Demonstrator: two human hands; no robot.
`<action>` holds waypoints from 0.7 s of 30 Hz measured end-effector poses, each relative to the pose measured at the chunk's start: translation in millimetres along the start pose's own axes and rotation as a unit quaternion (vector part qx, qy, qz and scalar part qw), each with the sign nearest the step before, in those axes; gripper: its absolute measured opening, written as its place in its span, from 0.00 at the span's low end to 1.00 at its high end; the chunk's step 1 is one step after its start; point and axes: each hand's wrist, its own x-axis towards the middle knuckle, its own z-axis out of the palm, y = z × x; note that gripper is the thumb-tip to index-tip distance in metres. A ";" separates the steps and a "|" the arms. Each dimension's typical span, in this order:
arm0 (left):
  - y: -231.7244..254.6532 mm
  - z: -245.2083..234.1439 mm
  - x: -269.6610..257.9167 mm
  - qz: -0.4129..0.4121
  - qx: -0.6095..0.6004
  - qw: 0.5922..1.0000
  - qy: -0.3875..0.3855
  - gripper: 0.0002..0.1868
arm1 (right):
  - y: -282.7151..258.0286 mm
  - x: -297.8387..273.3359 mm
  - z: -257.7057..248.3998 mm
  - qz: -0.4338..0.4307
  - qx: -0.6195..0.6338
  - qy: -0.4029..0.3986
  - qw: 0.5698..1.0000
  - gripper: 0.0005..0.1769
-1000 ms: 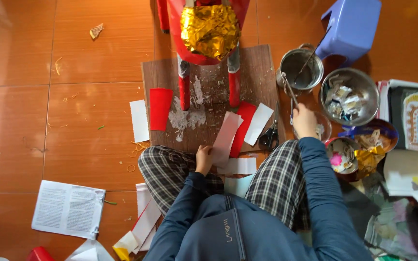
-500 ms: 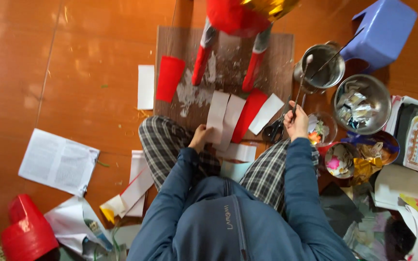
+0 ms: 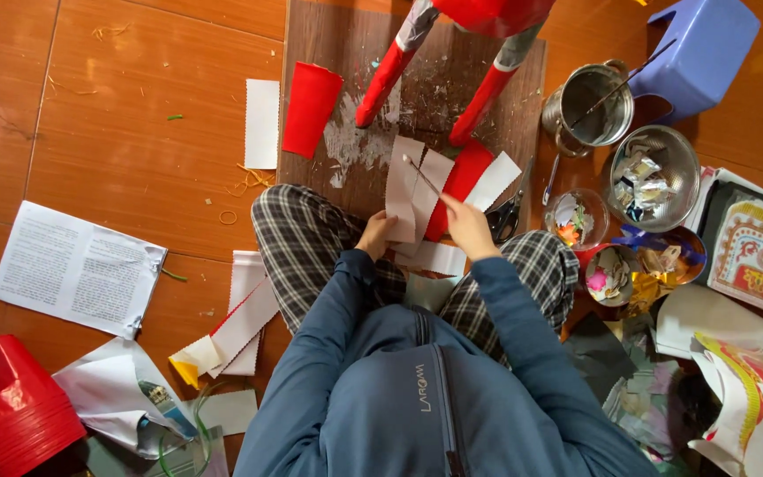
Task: Decorating a red horse-shaped craft object with paper strips and gold foil
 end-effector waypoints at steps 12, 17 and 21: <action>-9.1 -2.4 7.2 -0.086 0.024 0.996 0.001 0.36 | -50.4 -115.8 10.9 0.022 -0.078 0.020 0.997 0.28; 46.2 29.5 -54.8 -0.119 -0.102 0.986 0.061 0.39 | -60.4 -174.2 -15.3 0.088 0.069 -0.107 0.988 0.28; 85.2 43.3 -77.5 -0.132 -0.082 0.987 0.040 0.40 | -52.4 -163.6 -27.5 0.127 0.095 -0.117 0.980 0.28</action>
